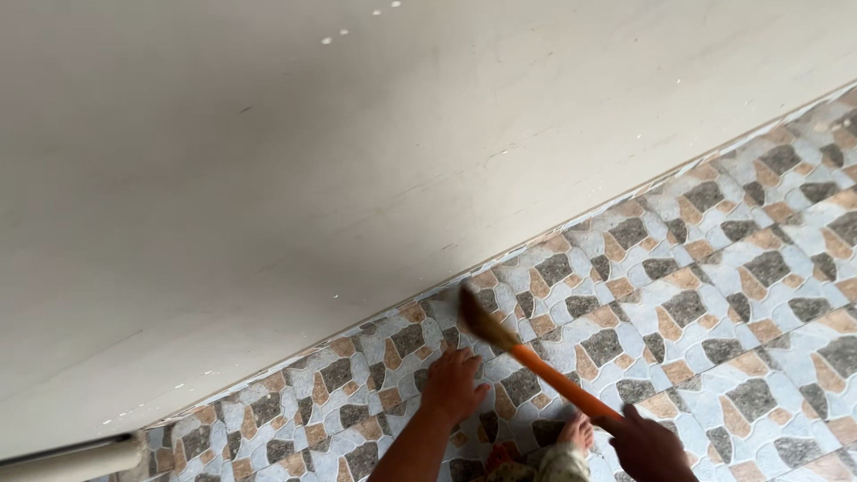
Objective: The person sweeps a tiled balcony floor using a broom with an orange handle. They systematically clean the area near the glass railing and along the wall, moving around a potted plant and a pair of sandals.
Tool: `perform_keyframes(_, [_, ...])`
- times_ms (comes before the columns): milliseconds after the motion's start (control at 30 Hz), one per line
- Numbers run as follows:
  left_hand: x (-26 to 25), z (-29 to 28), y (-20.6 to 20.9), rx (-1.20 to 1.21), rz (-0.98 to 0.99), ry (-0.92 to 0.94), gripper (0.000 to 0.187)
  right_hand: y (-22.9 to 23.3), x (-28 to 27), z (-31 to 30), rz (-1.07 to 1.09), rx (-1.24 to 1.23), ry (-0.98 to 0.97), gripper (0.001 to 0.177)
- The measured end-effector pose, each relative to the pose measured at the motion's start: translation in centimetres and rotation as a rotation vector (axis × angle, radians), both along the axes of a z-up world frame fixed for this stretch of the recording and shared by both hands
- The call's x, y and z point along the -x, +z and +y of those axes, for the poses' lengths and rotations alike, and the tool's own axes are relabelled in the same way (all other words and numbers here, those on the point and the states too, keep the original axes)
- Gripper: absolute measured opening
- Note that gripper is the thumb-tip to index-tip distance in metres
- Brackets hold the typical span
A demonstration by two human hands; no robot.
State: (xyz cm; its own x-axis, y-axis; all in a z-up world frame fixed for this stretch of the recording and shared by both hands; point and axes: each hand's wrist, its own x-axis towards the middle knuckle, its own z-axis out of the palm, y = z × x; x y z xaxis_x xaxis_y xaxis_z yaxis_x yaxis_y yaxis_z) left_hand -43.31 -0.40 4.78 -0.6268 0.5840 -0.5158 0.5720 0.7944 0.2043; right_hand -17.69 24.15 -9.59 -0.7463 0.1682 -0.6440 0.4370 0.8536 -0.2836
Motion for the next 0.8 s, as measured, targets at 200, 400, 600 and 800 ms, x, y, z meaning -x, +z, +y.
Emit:
perform_keyframes(200, [0.2, 3.3, -0.3, 0.055, -0.044, -0.041, 0.062, -0.1, 0.2, 4.6, -0.105, -0.008, -0.137, 0.044])
perform_keyframes(400, [2.2, 6.3, -0.4, 0.072, -0.031, -0.021, 0.061, -2.6, -5.4, 14.6, -0.282, -0.047, -0.265, 0.058])
perform_keyframes(600, [2.8, 9.9, -0.8, 0.097, -0.038, -0.038, 0.057, -3.1, -6.5, 18.2, -0.288, -0.010, -0.431, 0.050])
perform_keyframes(800, [2.9, 13.7, -1.3, 0.044, -0.022, -0.107, 0.054, -4.7, -4.6, 15.4, -0.163, 0.045, -0.359, 0.044])
